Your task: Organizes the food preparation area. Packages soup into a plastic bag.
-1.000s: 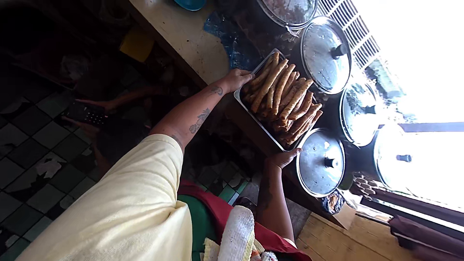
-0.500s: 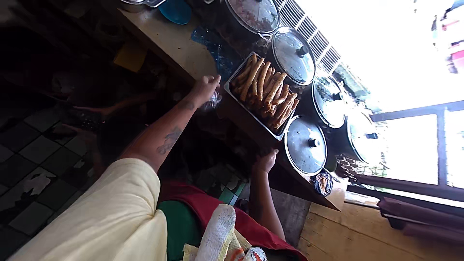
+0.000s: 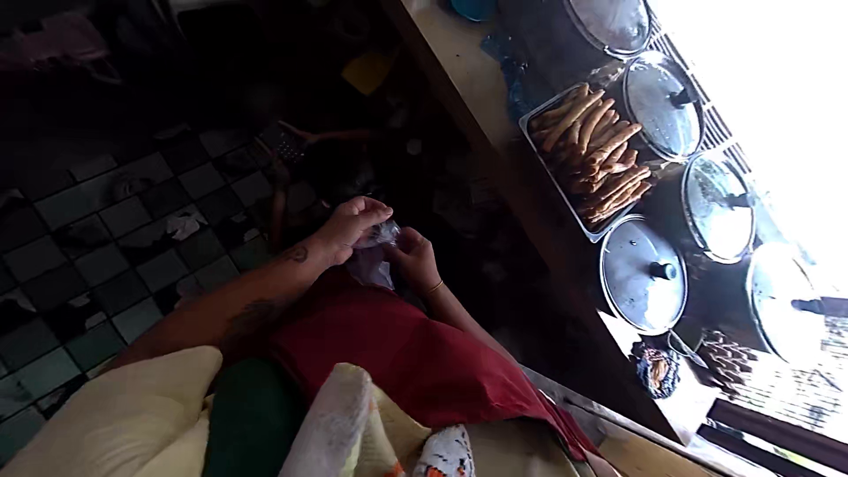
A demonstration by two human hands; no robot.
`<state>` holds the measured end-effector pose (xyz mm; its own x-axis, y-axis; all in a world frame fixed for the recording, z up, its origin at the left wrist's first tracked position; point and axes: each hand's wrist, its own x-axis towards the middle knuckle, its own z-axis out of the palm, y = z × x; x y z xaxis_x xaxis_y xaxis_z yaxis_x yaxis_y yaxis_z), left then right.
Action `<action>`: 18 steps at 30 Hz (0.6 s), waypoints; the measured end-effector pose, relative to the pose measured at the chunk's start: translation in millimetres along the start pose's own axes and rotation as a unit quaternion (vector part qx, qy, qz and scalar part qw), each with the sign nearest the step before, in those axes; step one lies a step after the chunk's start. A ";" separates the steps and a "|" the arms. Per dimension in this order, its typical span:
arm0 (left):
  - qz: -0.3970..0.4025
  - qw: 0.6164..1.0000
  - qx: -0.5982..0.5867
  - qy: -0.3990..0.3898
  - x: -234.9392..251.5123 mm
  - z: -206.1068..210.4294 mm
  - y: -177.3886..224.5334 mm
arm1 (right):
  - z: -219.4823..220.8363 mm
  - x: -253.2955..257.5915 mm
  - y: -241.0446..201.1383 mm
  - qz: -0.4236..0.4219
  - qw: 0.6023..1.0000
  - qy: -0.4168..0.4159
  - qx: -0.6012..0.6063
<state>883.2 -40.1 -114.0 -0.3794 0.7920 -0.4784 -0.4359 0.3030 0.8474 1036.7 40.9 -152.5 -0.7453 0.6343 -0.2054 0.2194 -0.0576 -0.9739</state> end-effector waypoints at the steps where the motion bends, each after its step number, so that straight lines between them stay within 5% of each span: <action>1: 0.012 1.000 0.023 0.011 -9.5 -16.8 3.5 | 6.7 5.4 -2.3 -0.019 1.000 -0.001 -0.023; 6: 0.061 0.978 0.198 -0.004 -56.2 -114.3 5.3 | 68.6 41.5 -21.9 -0.076 0.991 -0.008 -0.114; 10: 0.080 0.933 0.349 0.025 -91.8 -212.4 -1.3 | 156.7 69.6 -43.8 -0.140 0.959 -0.089 -0.230; 14: 0.037 0.974 0.138 0.176 -134.3 -320.2 3.2 | 275.0 105.5 -40.3 -0.226 0.891 -0.169 -0.354; 18: 0.042 0.953 0.023 0.300 -169.6 -423.2 5.4 | 393.9 135.4 -53.5 -0.081 0.798 -0.379 -0.461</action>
<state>599.8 -397.1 -125.7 -0.8153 0.3742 -0.4419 -0.3517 0.2863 0.8913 676.1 -173.8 -166.2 -0.9006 -0.0930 -0.4245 0.1917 0.7917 -0.5801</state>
